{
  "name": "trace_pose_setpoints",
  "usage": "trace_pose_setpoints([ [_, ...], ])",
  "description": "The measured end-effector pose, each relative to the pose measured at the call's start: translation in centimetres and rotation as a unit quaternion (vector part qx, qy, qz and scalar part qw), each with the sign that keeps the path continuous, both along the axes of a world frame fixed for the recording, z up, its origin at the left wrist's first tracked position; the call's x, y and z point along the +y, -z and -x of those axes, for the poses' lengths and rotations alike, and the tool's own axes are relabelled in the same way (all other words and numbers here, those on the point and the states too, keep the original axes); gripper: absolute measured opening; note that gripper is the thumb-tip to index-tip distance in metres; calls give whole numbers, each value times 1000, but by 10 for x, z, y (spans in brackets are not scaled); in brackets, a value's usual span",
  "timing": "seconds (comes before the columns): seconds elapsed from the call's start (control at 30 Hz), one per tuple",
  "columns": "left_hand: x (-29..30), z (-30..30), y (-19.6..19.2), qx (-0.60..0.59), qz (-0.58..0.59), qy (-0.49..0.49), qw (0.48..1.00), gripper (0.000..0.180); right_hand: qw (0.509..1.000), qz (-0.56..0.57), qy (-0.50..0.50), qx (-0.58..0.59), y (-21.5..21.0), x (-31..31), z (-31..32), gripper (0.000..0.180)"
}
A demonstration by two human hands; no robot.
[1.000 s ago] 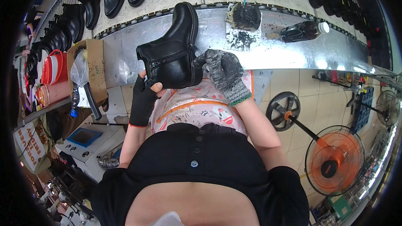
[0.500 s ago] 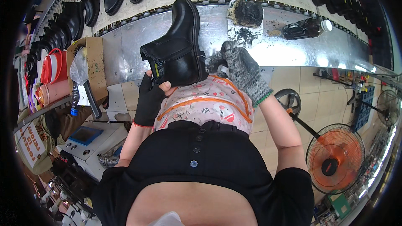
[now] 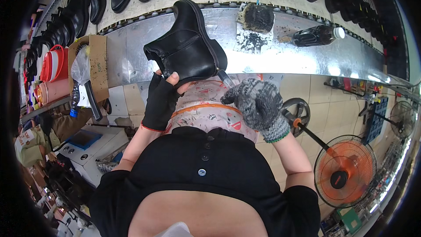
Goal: Cleaning and finishing the exterior of black boots using a brush and liquid on a conveyor production line.
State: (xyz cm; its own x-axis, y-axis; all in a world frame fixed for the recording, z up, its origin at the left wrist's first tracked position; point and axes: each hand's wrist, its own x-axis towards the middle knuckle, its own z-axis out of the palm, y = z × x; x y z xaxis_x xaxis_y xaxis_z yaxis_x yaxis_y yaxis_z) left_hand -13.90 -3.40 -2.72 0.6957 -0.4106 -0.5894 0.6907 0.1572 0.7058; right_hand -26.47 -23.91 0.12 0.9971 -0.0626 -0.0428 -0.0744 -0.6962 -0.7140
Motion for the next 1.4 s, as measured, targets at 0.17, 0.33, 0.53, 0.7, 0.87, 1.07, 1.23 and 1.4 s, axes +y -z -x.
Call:
trace_pose_setpoints([
  [0.17, -5, -8, -3, 42, 47, -47, 997, 32, 997, -34, 21, -60, 2, 3, 7, 18],
  [0.33, -5, -14, -5, 47, 100, -58, 992, 30, 984, -126, 42, -120, 12, 2, 3, 15],
  [0.53, 29, -26, 23, 154, 194, -63, 967, 41, 700, -699, 137, -53, 27, -52, -2, 39],
  [0.7, 35, -37, 43, 47, 42, 90, 994, 55, 779, -523, 343, -48, 85, -44, -34, 45],
  [0.87, 24, -74, 38, -36, 3, 134, 990, 52, 772, -512, 376, 5, 128, -16, -15, 42],
  [1.07, -37, -202, 50, -162, -111, 176, 965, 41, 875, -193, 441, -55, 174, -41, -27, 50],
  [1.23, -120, -316, 73, -519, -177, 82, 832, 46, 915, -5, 376, -145, 228, -54, -27, 48],
  [1.4, -182, -339, 64, -551, -464, 156, 676, 63, 911, -1, 407, -69, 212, -50, -23, 58],
])
